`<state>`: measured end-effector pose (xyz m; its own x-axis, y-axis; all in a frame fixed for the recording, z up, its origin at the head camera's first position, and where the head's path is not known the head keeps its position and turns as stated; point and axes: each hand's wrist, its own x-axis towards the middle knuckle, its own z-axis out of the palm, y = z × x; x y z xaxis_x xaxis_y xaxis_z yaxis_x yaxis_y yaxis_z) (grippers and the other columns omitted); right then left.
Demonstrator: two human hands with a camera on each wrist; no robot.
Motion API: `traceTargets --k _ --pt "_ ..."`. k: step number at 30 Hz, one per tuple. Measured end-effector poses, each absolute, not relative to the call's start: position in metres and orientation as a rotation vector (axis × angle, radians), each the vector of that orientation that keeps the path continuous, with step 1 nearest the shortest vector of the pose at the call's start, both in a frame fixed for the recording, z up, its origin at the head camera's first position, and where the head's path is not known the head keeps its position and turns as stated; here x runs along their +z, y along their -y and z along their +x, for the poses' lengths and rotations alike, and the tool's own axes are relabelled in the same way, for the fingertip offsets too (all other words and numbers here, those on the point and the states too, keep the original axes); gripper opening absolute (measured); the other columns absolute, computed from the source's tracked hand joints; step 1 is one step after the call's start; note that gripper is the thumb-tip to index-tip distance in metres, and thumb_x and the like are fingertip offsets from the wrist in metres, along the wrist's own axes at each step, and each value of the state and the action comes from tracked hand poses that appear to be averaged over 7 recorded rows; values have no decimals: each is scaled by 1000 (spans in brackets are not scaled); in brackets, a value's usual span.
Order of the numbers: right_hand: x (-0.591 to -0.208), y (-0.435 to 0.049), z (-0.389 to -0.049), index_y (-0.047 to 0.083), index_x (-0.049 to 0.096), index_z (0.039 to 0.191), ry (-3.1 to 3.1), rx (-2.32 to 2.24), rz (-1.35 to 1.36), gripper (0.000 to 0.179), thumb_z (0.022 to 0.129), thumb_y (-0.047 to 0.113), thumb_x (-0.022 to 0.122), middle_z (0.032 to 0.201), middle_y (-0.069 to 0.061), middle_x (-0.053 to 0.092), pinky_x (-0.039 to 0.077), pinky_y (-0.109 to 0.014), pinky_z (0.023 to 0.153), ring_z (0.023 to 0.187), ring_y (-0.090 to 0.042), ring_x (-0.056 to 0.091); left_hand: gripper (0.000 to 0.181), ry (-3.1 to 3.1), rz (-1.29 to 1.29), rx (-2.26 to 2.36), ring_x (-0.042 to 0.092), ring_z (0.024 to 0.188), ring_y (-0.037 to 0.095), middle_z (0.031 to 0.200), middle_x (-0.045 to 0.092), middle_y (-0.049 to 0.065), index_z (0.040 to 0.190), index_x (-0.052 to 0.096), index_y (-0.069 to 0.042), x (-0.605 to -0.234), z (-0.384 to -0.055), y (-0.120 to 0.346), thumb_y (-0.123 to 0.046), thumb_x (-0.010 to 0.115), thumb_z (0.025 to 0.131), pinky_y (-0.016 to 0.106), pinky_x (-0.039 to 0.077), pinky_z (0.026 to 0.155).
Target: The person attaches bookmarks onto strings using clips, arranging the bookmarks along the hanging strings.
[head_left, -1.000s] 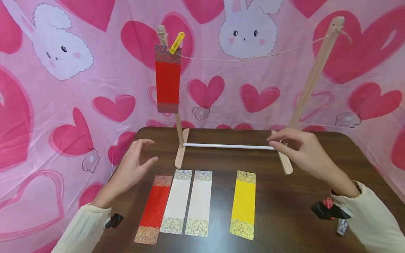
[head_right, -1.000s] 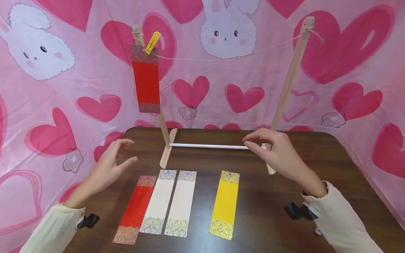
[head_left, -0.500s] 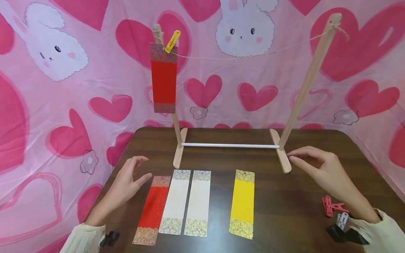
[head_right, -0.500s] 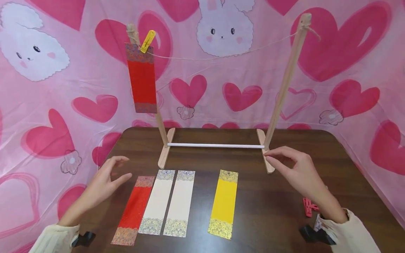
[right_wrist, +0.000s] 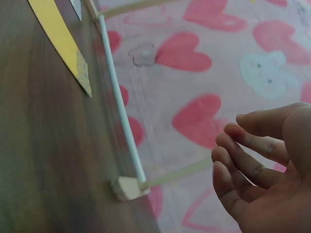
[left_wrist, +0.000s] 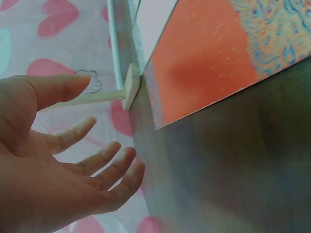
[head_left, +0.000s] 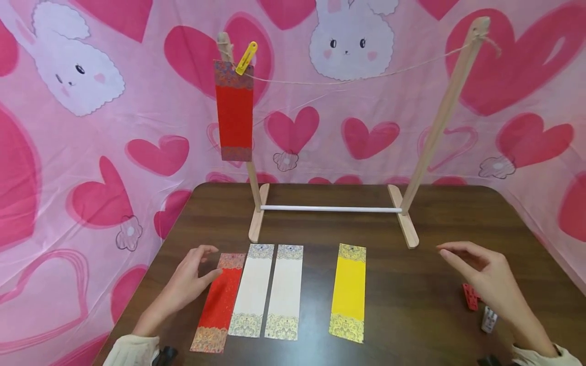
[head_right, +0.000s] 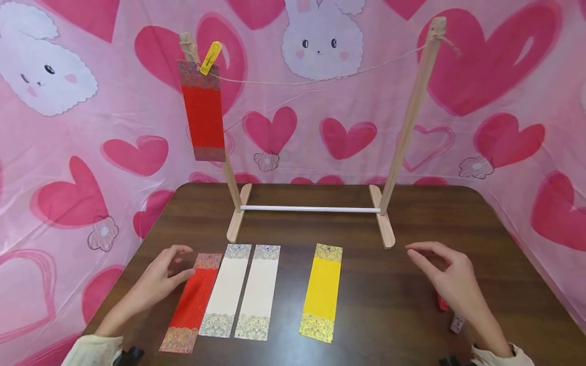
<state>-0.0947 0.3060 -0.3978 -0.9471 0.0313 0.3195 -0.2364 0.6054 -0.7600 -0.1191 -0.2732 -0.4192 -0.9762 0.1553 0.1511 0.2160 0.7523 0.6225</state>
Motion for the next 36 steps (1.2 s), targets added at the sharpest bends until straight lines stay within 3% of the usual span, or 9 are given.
traceTargets --k 6,10,14,17,20,24,28,31,36 --pt "-416 -322 -91 8 75 108 2504 1322 -244 25 94 29 71 84 15 73 41 -25 47 66 -2 58 36 2827 -309 -1053 61 99 35 113 61 18 116 62 -3 -434 -129 269 -7 78 84 52 54 82" --pt "-427 -334 -91 10 76 103 2529 1276 -443 32 92 39 71 73 17 70 44 -26 48 64 -3 59 38 2826 -279 -1117 63 100 37 117 61 19 119 63 -3 -445 -139 270 -5 77 84 52 55 83" --pt "-437 -346 -89 7 73 105 2619 1243 -486 35 93 40 69 72 19 67 51 -25 51 64 -1 60 45 2884 -255 -1151 61 101 35 121 59 20 126 60 -1 -453 -148 274 -6 77 84 49 55 85" --pt "-442 -353 -89 4 71 110 2754 1141 -455 40 95 41 66 78 13 69 51 -28 54 63 -3 59 53 2946 -242 -1164 58 99 31 123 56 20 130 58 -2 -456 -152 277 -13 80 83 42 54 81" --pt "-446 -358 -90 2 69 114 2868 1023 -399 46 95 43 65 87 -3 73 47 -28 57 62 -6 61 57 2975 -244 -1176 55 97 28 122 53 19 130 58 -2 -457 -155 279 -20 83 81 37 51 77" --pt "-446 -360 -92 -1 66 119 2951 1004 -359 53 95 47 63 98 -18 73 49 -31 58 65 -15 67 57 2989 -267 -1156 52 95 28 117 52 19 125 61 -3 -457 -155 280 -20 86 77 37 50 75" --pt "-445 -360 -93 1 66 120 3032 970 -321 57 94 52 62 102 -18 73 51 -45 68 87 -34 68 59 3031 -258 -1126 50 96 28 115 50 18 123 59 -3 -457 -153 277 -19 88 74 36 51 73" --pt "-446 -357 -93 3 68 116 3060 921 -253 54 93 51 65 98 -11 73 49 -53 74 96 -38 65 65 3084 -214 -1085 48 99 28 113 49 17 126 55 -4 -456 -151 274 -22 89 73 34 51 74" --pt "-452 -351 -92 6 73 105 3025 880 -158 37 91 40 72 83 0 72 50 -47 71 77 -15 65 63 3154 -115 -1025 46 96 25 104 52 11 118 53 -2 -452 -147 270 -27 89 73 32 51 69"
